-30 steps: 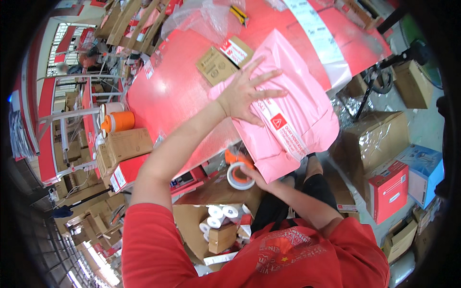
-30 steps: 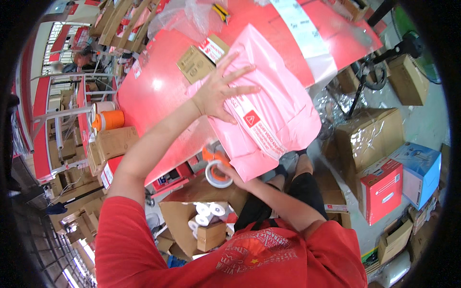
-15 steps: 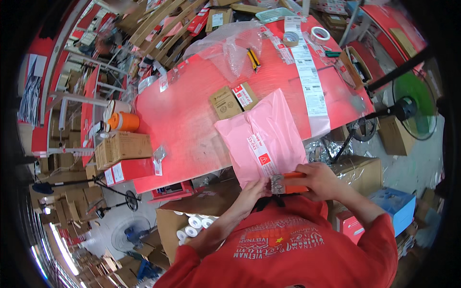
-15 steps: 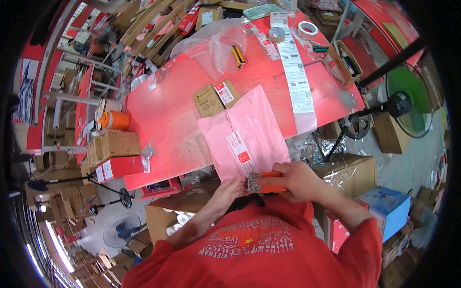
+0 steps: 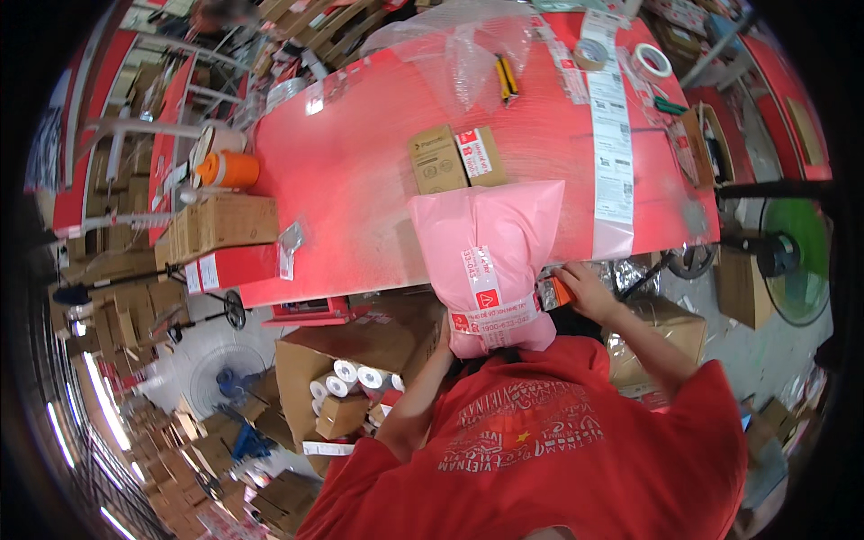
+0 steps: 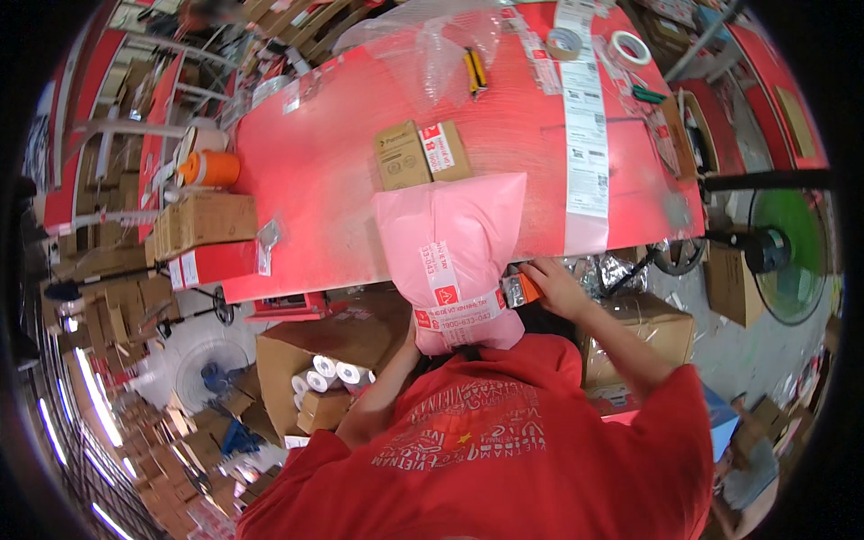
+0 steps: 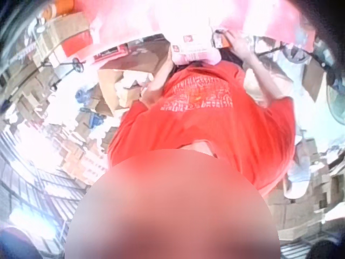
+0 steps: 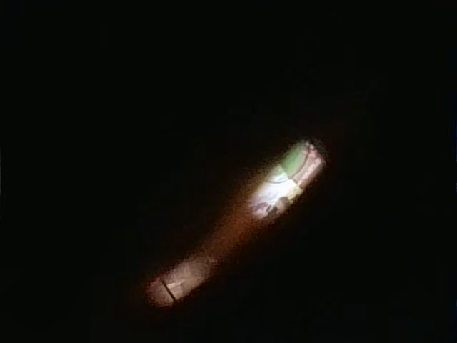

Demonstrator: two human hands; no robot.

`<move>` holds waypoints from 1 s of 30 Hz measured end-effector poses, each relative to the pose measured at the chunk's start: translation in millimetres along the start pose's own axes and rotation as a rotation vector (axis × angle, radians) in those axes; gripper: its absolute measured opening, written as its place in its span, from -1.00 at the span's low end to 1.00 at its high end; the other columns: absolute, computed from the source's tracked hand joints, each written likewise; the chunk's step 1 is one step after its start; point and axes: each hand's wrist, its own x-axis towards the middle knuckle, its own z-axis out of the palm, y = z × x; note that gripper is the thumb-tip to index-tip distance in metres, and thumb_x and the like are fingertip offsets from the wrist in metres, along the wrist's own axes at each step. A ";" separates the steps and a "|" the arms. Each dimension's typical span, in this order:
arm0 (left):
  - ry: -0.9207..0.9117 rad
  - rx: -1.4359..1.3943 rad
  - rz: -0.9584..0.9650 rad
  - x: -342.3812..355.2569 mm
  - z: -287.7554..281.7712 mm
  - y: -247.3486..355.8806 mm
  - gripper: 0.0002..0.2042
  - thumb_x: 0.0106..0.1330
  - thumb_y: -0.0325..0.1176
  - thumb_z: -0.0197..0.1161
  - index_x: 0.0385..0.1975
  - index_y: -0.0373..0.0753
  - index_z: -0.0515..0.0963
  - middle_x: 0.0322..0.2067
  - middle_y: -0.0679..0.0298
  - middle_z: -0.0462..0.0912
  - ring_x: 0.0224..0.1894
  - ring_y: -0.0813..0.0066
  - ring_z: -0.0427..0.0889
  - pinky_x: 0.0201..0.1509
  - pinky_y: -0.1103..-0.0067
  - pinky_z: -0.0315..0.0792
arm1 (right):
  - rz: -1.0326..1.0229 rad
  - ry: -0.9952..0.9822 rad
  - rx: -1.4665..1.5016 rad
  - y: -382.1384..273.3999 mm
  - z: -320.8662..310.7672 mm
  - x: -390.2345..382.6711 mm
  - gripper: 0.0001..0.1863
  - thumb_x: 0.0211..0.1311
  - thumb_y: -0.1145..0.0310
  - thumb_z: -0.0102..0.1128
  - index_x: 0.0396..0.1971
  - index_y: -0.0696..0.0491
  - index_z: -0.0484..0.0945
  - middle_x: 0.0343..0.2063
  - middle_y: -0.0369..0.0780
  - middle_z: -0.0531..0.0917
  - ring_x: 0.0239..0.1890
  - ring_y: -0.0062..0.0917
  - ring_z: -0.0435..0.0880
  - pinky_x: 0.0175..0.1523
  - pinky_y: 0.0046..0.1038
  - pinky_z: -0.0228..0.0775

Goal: The person packs items into cardboard boxes and pink poly mailers on a red work table. They use a tape dispenser to seal the packages and place shipping labels on them. The person repeatedly retrieves items from a large bin and moves sealed packages aside.

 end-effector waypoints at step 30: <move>-1.204 1.751 1.484 35.7 258.3 230.7 -0.34 0.26 0.02 0.44 0.45 0.35 0.57 0.61 0.36 0.35 0.72 -0.07 0.04 0.67 -0.36 -0.07 | 0.224 0.839 2.103 -324.7 -9.7 16.5 -0.07 0.49 -0.51 0.04 0.22 0.19 0.59 -0.06 -0.12 0.71 -0.15 -0.49 0.74 -0.01 -0.43 0.56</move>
